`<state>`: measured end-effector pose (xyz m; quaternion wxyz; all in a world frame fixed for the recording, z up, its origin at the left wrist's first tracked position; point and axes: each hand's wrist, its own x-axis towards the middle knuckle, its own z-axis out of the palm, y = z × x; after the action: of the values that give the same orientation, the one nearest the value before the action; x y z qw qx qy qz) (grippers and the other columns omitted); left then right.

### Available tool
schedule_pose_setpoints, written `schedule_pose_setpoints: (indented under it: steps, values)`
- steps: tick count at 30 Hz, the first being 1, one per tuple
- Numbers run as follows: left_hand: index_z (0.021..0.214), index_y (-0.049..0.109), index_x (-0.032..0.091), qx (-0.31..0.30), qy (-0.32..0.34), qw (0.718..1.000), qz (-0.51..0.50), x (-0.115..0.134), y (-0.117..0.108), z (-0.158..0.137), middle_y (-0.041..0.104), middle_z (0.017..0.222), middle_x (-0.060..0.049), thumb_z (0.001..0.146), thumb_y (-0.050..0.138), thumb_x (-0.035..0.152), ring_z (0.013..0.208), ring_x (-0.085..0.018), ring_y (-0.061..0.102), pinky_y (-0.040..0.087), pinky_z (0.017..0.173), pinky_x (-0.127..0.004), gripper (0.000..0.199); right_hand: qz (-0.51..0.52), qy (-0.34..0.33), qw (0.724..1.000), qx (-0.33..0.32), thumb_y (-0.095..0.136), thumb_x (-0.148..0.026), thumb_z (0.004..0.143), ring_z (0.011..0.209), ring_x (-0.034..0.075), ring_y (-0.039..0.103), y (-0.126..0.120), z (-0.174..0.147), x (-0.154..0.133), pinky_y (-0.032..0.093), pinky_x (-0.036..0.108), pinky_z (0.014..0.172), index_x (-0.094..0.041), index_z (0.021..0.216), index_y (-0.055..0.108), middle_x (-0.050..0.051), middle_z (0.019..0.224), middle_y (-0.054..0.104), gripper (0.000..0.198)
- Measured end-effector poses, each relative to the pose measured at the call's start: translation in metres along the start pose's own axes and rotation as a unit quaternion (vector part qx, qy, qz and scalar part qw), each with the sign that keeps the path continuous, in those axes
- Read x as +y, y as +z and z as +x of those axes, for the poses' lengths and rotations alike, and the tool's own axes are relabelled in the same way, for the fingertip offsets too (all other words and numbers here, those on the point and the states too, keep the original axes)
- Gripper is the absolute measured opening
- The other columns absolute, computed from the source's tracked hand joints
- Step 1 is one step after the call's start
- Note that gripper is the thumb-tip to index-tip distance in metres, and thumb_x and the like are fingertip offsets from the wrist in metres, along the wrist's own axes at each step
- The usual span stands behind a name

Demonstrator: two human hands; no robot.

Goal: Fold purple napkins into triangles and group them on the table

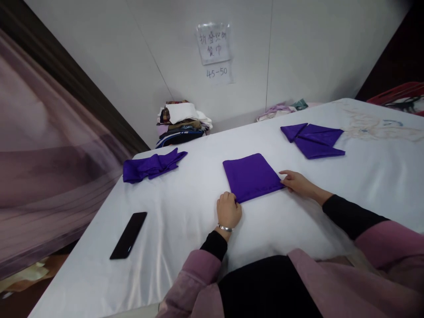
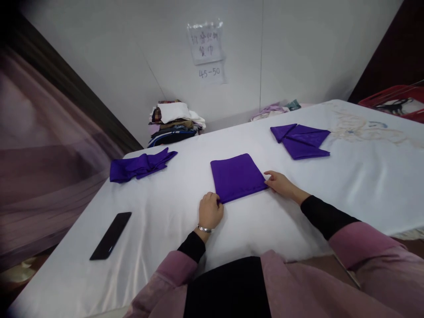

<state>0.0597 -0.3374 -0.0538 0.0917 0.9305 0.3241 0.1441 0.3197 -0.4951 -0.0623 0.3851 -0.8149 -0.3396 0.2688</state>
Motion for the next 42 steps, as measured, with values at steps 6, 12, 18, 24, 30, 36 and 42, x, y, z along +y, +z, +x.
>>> schedule_pose_setpoints:
  steps: [6, 12, 18, 24, 30, 36, 42]
  values:
    - [0.086, 0.055, 0.021, -0.003, 0.067, 0.997, 0.040, 0.002, -0.004, 0.003, 0.056, 0.093, -0.005, 0.080, 0.050, 0.012, 0.091, -0.022, 0.049, 0.037, 0.079, -0.036, 0.012, 0.020, 0.000, 1.000, -0.005, 0.055, -0.032, 0.080, 0.046, 0.012, 0.048, 0.001, -0.001, 0.001, 0.038, 0.024, 0.049, -0.015, 0.124, 0.050, -0.006, 0.052, 0.051, 0.048]
    - [0.085, 0.057, 0.021, -0.018, 0.049, 0.999, 0.012, -0.003, 0.001, 0.000, 0.056, 0.090, -0.004, 0.077, 0.050, 0.008, 0.088, -0.020, 0.050, 0.039, 0.077, -0.033, 0.017, -0.057, -0.027, 0.998, 0.031, 0.055, -0.029, 0.079, 0.058, 0.013, 0.054, 0.004, -0.001, -0.001, 0.041, 0.026, 0.058, -0.016, 0.118, 0.055, 0.000, 0.071, 0.061, 0.041]
    - [0.086, 0.059, 0.020, -0.013, 0.043, 0.999, 0.007, -0.004, 0.002, -0.004, 0.057, 0.090, -0.004, 0.077, 0.049, 0.008, 0.088, -0.021, 0.050, 0.040, 0.078, -0.034, 0.018, -0.179, -0.054, 0.982, 0.039, 0.053, -0.030, 0.082, 0.073, 0.017, 0.059, 0.005, -0.007, -0.002, 0.044, 0.028, 0.068, -0.019, 0.121, 0.054, 0.002, 0.082, 0.065, 0.040]
    - [0.093, 0.061, 0.021, -0.001, 0.036, 0.999, -0.029, 0.002, -0.008, -0.004, 0.059, 0.096, -0.005, 0.079, 0.053, 0.016, 0.092, -0.021, 0.051, 0.041, 0.081, -0.035, 0.016, -0.275, -0.105, 0.953, 0.067, 0.046, -0.035, 0.086, 0.095, 0.025, 0.059, 0.006, -0.014, -0.014, 0.046, 0.036, 0.080, -0.022, 0.124, 0.054, 0.009, 0.105, 0.064, 0.041]
    - [0.111, 0.057, 0.020, -0.002, 0.155, 0.986, -0.069, 0.013, -0.001, 0.013, 0.055, 0.123, -0.007, 0.090, 0.043, 0.024, 0.120, -0.021, 0.043, 0.034, 0.100, -0.039, 0.026, -0.184, -0.310, 0.930, -0.079, 0.039, -0.046, 0.090, 0.130, 0.026, 0.036, 0.048, 0.006, -0.069, 0.026, 0.046, 0.109, -0.024, 0.135, 0.046, 0.005, 0.139, 0.047, 0.051]
    - [0.138, 0.034, 0.014, -0.063, 0.176, 0.981, -0.049, 0.007, 0.019, 0.014, 0.037, 0.144, -0.014, 0.085, 0.046, 0.056, 0.135, -0.029, 0.026, 0.022, 0.109, -0.049, 0.069, -0.232, -0.386, 0.855, -0.259, 0.032, -0.056, 0.091, 0.139, 0.024, 0.017, 0.100, 0.039, -0.103, 0.009, 0.046, 0.113, -0.023, 0.143, 0.033, 0.006, 0.149, 0.029, 0.062]
    - [0.138, 0.035, 0.013, -0.080, 0.165, 0.981, -0.064, 0.007, 0.023, 0.009, 0.043, 0.139, -0.015, 0.081, 0.046, 0.064, 0.132, -0.029, 0.032, 0.022, 0.111, -0.047, 0.078, -0.271, -0.395, 0.828, -0.292, 0.029, -0.058, 0.091, 0.139, 0.023, 0.016, 0.120, 0.075, -0.100, 0.003, 0.048, 0.113, -0.025, 0.145, 0.027, 0.005, 0.151, 0.025, 0.063]
